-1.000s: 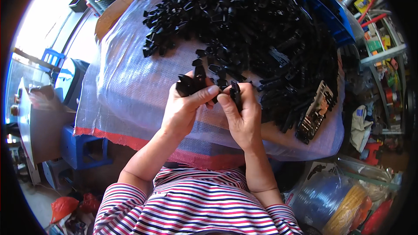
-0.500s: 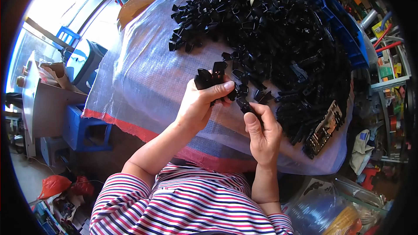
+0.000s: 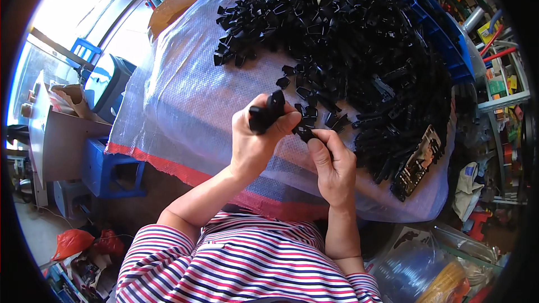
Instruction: Assembling small black plastic components by snapping them together manually at a workbench.
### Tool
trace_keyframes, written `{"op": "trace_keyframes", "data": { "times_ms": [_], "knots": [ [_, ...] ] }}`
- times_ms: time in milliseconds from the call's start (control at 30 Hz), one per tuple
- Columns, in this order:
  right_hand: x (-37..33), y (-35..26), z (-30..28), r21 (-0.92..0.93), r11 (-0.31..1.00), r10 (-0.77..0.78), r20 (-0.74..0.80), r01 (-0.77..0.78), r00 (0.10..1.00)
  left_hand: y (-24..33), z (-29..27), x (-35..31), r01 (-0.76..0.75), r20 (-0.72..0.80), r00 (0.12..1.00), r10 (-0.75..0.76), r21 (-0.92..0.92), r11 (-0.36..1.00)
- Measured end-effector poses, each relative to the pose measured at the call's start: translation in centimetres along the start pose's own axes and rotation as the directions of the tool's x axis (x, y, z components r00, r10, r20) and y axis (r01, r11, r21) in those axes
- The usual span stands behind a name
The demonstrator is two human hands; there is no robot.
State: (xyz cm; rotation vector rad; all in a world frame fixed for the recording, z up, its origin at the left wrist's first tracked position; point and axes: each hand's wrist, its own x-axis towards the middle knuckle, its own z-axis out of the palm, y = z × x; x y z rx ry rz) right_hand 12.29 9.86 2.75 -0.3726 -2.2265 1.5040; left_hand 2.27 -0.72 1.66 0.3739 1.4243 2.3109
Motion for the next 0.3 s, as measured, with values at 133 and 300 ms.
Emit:
{"op": "trace_keyframes", "data": {
  "times_ms": [133, 300],
  "knots": [
    [0.0, -0.4, 1.0, 0.057, 0.996, 0.075, 0.019, -0.076, 0.997, -0.3, 0.2, -1.2, -0.149, -0.043, 0.985, 0.169, 0.301, 0.942],
    [0.0, 0.2, 2.4, 0.068, 0.997, 0.034, -0.003, -0.034, 0.999, 0.0, 0.1, -1.3, -0.088, -0.056, 0.994, 0.099, 0.175, 0.981]
  ]
}}
